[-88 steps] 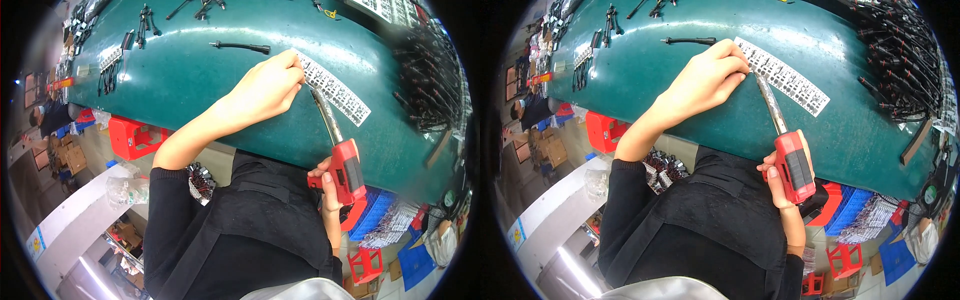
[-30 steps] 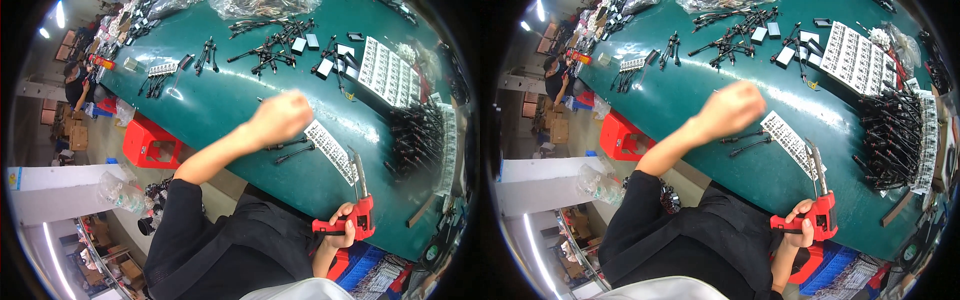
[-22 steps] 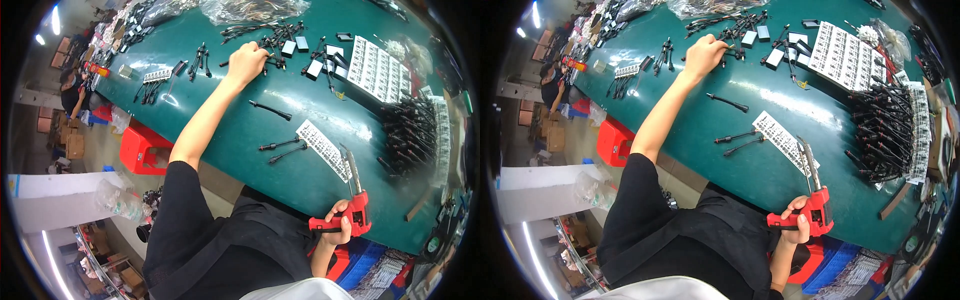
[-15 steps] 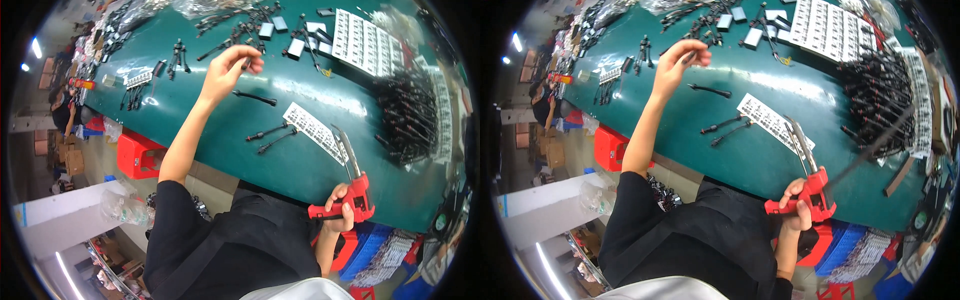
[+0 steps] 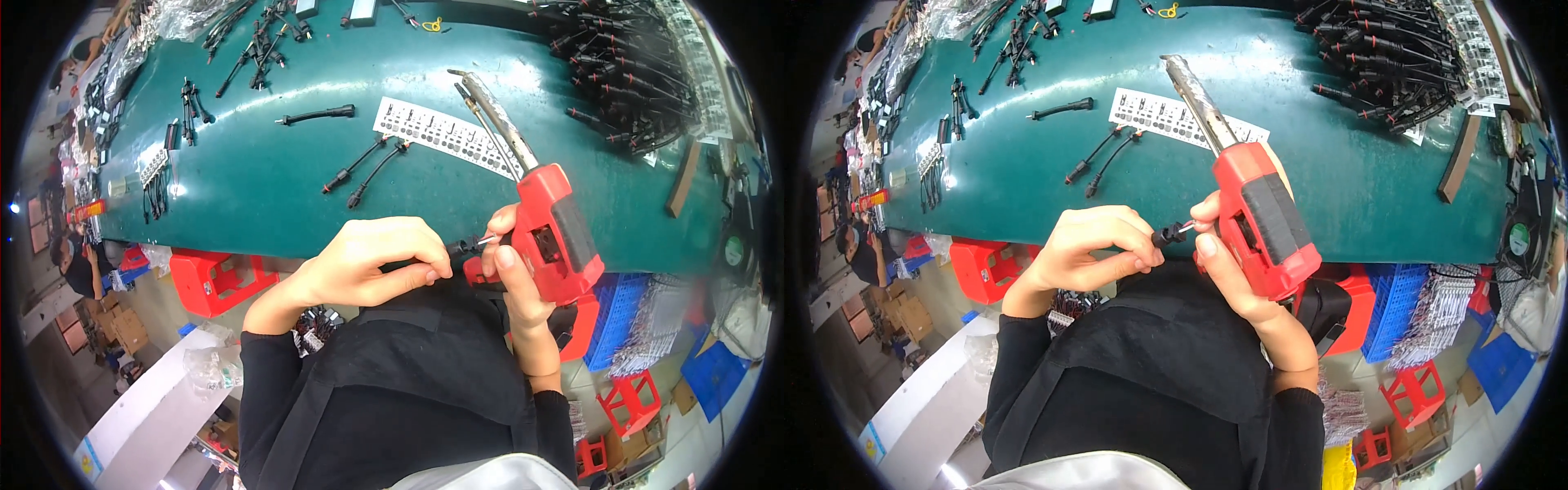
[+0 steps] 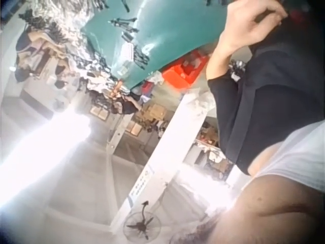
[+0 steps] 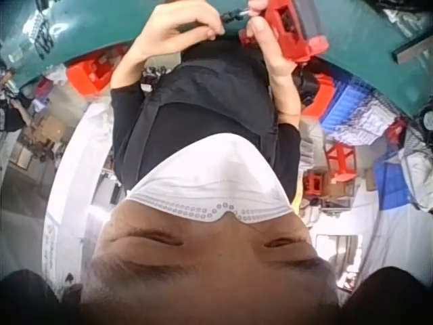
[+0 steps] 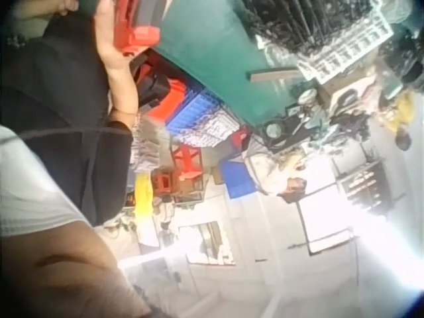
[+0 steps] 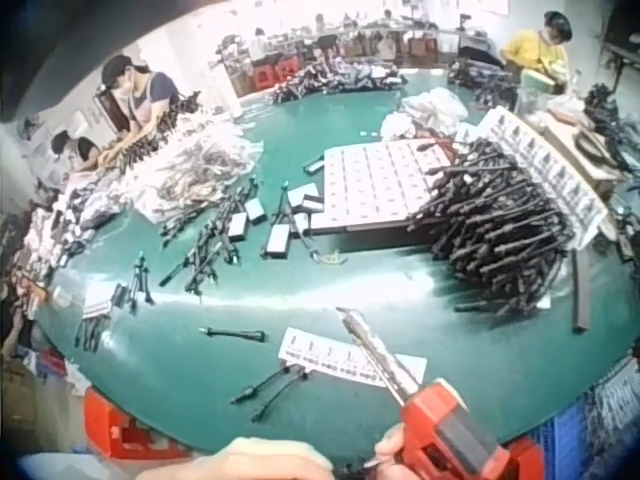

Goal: The person solders wires onto small electrical components using a soldering gun and soldering wire.

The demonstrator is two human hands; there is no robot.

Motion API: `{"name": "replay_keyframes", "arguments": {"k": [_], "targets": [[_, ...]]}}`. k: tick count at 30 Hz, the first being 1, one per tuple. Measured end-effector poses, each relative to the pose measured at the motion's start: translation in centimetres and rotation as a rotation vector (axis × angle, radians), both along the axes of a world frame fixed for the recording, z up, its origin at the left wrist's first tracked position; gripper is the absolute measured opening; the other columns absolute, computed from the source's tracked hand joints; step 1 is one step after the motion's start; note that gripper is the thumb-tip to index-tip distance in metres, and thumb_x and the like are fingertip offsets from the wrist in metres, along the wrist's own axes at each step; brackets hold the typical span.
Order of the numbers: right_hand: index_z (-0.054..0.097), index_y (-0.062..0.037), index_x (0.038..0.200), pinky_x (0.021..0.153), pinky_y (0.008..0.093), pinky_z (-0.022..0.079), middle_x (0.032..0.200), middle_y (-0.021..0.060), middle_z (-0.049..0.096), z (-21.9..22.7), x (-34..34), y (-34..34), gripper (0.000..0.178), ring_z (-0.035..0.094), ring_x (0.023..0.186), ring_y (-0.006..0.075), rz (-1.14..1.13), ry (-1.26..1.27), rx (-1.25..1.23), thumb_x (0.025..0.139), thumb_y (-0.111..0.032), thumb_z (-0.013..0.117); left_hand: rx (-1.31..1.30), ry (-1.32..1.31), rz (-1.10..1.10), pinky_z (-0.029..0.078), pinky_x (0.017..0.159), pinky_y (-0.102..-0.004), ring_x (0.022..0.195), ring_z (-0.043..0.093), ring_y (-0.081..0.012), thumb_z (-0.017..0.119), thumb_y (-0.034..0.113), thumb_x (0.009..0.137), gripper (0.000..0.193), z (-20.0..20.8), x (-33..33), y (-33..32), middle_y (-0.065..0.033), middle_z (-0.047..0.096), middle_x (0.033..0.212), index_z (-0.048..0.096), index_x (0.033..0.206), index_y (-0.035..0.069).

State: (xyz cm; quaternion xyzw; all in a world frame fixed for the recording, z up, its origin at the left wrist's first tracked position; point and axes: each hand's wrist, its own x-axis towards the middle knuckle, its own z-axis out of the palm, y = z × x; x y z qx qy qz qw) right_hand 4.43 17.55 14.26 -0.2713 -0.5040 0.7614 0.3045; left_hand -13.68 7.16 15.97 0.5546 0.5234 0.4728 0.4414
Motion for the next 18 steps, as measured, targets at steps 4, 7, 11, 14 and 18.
{"name": "replay_keyframes", "arguments": {"k": [4, 7, 11, 14, 18], "targets": [[0.041, 0.0018, 0.126, 0.069, 0.0246, 0.046, 0.086, 0.0049, 0.056, -0.3, 0.3, -0.1, 0.048, 0.054, 0.076, 0.0112, 0.071, -0.094, 0.041, 0.083, 0.001, 0.062, 0.018, 0.049, -0.054, 0.050, 0.067, -0.0294, 0.076, 0.064, -0.0215, 0.065, -0.002, 0.079, 0.012, -0.1, 0.2, 0.0, -0.0074, 0.063, 0.084, 0.063, 0.090, 0.002], [0.029, 0.0040, 0.135, 0.071, 0.0251, 0.046, 0.087, 0.0055, 0.056, -0.3, 0.4, -0.4, 0.062, 0.055, 0.077, 0.0123, 0.060, -0.131, 0.051, 0.083, 0.002, 0.061, -0.033, 0.112, -0.003, 0.053, 0.067, -0.0277, 0.077, 0.066, -0.0204, 0.070, -0.005, 0.073, 0.020, 0.5, 0.9, 0.2, -0.0107, 0.068, 0.084, 0.064, 0.091, 0.000], [0.023, 0.0047, 0.138, 0.072, 0.0248, 0.046, 0.086, 0.0058, 0.055, 0.0, 0.3, -1.0, 0.066, 0.054, 0.077, 0.0125, 0.052, -0.165, 0.064, 0.083, 0.002, 0.061, 0.043, 0.340, 0.072, 0.053, 0.064, -0.0246, 0.077, 0.068, -0.0165, 0.075, 0.003, 0.072, 0.038, 0.2, 1.6, 0.6, -0.0096, 0.069, 0.085, 0.063, 0.108, 0.002], [0.021, 0.0036, 0.139, 0.072, 0.0250, 0.046, 0.086, 0.0059, 0.054, -0.1, 0.4, -1.0, 0.066, 0.054, 0.078, 0.0124, 0.064, -0.181, 0.026, 0.085, 0.001, 0.059, 0.081, 0.317, 0.168, 0.052, 0.059, -0.0233, 0.068, 0.067, -0.0150, 0.074, 0.002, 0.074, 0.033, -0.5, 2.5, 0.2, -0.0089, 0.069, 0.080, 0.063, 0.105, 0.001], [0.033, -0.0033, 0.117, 0.065, 0.0235, 0.044, 0.086, 0.0045, 0.050, -0.1, -0.1, -1.6, 0.039, 0.051, 0.071, 0.0100, 0.024, -0.182, -0.018, 0.086, -0.008, 0.057, 0.109, 0.170, 0.345, 0.051, 0.055, -0.0237, 0.063, 0.067, -0.0137, 0.072, 0.000, 0.076, 0.027, -1.8, 4.0, -0.1, -0.0079, 0.068, 0.076, 0.064, 0.102, 0.000]]}}
